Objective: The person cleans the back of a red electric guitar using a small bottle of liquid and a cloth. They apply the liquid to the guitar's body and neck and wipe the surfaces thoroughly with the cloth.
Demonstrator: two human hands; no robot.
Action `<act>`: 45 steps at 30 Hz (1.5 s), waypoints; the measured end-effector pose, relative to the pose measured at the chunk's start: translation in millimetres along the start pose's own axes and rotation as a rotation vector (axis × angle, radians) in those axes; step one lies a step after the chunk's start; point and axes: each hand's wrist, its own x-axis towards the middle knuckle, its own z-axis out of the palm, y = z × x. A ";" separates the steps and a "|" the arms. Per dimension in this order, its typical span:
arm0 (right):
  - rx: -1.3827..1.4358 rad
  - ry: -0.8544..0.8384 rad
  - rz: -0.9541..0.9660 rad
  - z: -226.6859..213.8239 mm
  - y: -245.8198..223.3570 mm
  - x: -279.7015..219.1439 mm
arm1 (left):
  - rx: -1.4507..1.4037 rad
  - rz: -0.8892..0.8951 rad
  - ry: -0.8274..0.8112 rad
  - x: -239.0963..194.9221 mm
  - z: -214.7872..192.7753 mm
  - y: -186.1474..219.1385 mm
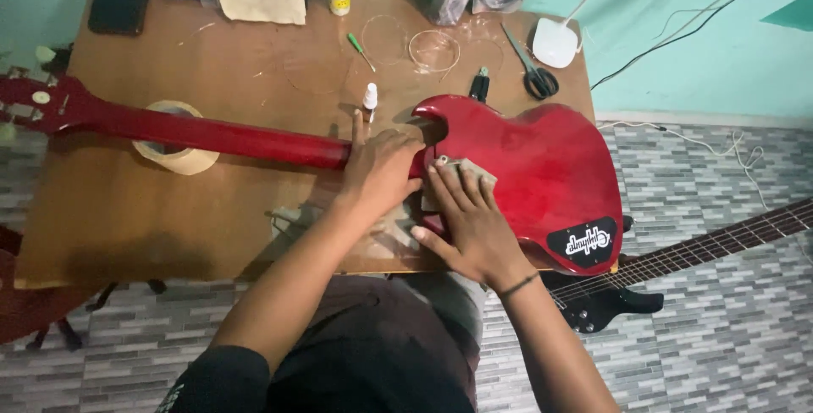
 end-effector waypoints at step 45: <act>0.376 0.246 0.215 26.2 -0.2 -90.9 | -0.095 0.265 0.316 -46.1 20.6 42.7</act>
